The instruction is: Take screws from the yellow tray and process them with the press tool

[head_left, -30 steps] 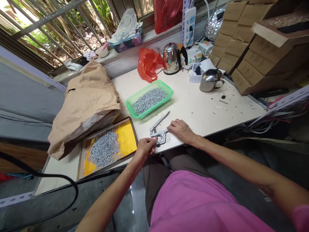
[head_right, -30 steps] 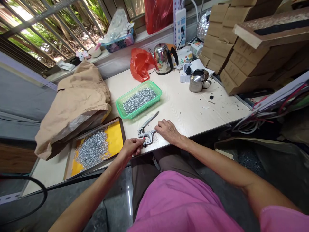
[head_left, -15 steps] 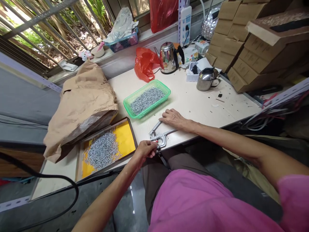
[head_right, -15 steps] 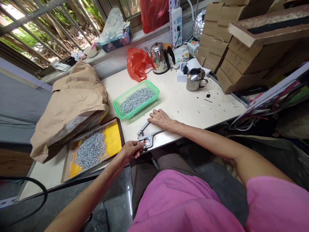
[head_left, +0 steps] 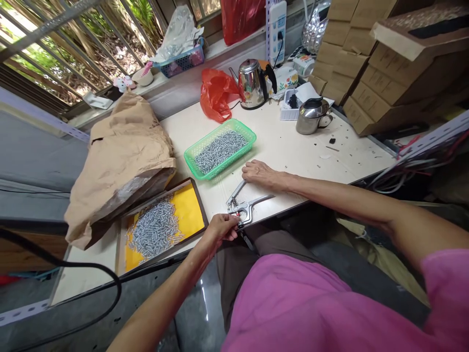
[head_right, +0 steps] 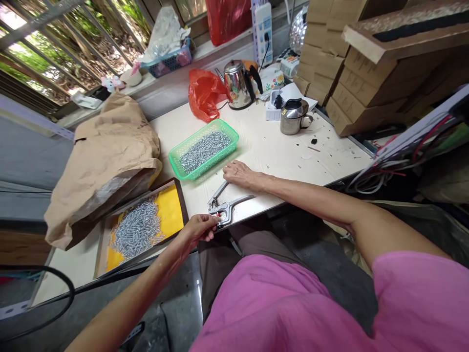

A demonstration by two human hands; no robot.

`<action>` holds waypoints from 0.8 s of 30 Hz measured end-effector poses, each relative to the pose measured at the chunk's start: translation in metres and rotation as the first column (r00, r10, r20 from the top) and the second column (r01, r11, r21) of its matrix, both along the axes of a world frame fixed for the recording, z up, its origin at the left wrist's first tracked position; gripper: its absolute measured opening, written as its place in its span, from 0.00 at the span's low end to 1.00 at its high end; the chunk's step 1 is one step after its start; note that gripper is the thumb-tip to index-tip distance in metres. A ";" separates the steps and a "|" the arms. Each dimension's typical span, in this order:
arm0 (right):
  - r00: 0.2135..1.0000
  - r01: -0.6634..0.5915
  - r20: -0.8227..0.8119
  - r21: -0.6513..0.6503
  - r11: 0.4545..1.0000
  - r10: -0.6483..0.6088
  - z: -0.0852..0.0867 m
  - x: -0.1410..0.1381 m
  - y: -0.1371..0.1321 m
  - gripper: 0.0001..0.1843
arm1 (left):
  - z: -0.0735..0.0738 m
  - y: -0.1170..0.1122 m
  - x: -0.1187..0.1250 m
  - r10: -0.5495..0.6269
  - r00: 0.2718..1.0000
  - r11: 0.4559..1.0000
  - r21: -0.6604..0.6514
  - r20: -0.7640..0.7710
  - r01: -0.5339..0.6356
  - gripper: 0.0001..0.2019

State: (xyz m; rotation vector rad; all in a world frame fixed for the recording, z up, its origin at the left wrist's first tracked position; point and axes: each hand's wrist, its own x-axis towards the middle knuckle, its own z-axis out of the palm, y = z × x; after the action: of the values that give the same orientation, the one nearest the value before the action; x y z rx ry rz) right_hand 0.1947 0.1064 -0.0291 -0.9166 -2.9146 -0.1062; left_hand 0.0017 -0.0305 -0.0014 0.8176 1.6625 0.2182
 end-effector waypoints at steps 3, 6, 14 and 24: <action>1.000 0.005 -0.006 -0.036 0.999 -0.006 0.002 0.004 -0.006 0.13 | -0.002 0.000 -0.001 0.009 1.000 1.000 0.001 0.012 -0.009 0.17; 1.000 0.024 -0.012 -0.055 0.998 -0.025 0.005 0.013 -0.012 0.13 | -0.002 0.000 0.000 0.013 1.000 1.000 -0.002 0.004 -0.013 0.17; 0.995 0.073 -0.054 -0.124 0.990 -0.080 0.003 0.028 -0.028 0.12 | -0.002 0.003 0.000 0.012 0.999 1.000 -0.009 0.042 -0.012 0.16; 0.994 0.063 -0.065 -0.260 0.964 -0.082 0.021 0.043 -0.052 0.34 | -0.003 0.005 0.003 -0.010 1.000 1.000 0.022 0.024 0.009 0.15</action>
State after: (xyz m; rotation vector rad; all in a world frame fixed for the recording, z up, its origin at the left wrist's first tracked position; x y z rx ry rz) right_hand 0.2380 0.0548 -0.0082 -1.0382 -2.8693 0.3040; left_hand 0.0047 -0.0259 -0.0046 0.8360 1.6358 0.2390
